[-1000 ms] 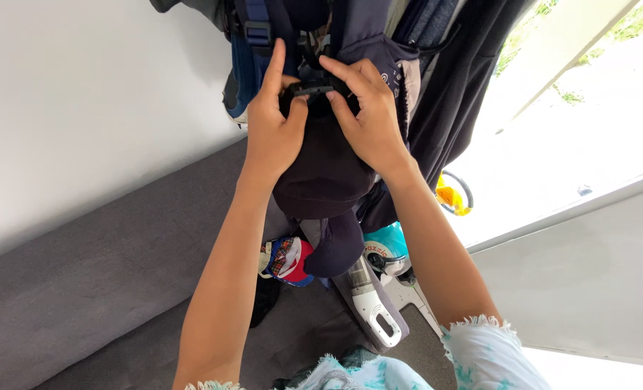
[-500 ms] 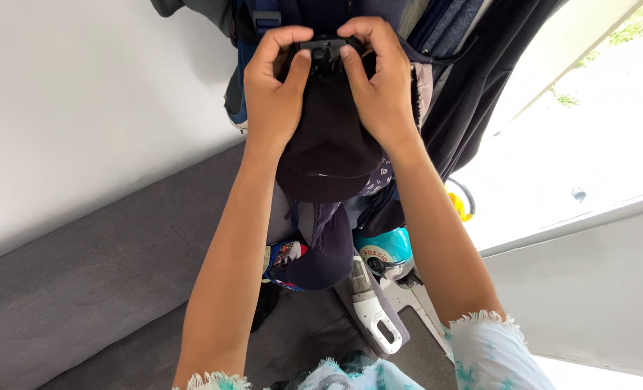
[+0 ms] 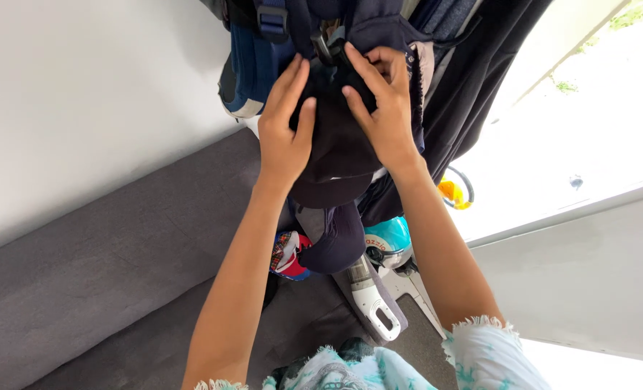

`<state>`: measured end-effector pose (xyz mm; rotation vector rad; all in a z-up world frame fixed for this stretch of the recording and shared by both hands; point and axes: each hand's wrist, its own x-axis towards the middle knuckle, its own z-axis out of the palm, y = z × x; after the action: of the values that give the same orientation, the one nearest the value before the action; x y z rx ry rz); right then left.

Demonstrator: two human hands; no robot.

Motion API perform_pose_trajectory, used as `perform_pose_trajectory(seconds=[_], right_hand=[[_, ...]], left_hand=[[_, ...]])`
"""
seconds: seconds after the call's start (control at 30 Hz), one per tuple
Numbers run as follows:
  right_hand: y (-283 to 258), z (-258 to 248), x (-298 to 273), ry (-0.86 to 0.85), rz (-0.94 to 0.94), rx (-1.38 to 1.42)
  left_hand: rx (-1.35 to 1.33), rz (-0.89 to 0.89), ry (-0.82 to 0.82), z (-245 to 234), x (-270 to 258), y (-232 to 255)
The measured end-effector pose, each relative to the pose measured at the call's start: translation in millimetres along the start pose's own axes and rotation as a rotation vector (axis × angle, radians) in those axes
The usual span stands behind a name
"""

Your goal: Hanging several garments, a baby carrier, and hats on a coat rack.

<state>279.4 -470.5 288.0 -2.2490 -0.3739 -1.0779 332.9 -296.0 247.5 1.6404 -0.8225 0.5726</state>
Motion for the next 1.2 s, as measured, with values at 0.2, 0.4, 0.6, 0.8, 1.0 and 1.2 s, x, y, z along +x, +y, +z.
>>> perform_pose_trajectory(seconds=[0.2, 0.4, 0.6, 0.8, 1.0, 1.2], right_hand=[[2.9, 1.4, -46.0, -0.005, 0.145, 0.184], [-23.1, 10.9, -102.5, 0.093, 0.332, 0.253], [-71.5, 24.7, -165.8, 0.154, 0.434, 0.329], [-114.1, 55.0, -238.3, 0.124, 0.502, 0.362], [-159.7, 96.4, -301.0, 0.019, 0.613, 0.275], [-175.9, 118.5, -325.7, 0.007, 0.688, 0.129]], left_hand=[[-0.024, -0.067, 0.053, -2.9, -57.4, -3.3], [-0.025, -0.171, 0.091, -7.9, -110.7, 0.3], [-0.064, -0.324, 0.122, -28.1, -172.6, 11.4], [-0.161, -0.499, 0.104, -63.4, -247.3, 11.8], [-0.202, -0.601, 0.101, -109.9, -322.6, 6.9], [-0.278, -0.705, 0.034, -132.7, -355.8, 5.7]])
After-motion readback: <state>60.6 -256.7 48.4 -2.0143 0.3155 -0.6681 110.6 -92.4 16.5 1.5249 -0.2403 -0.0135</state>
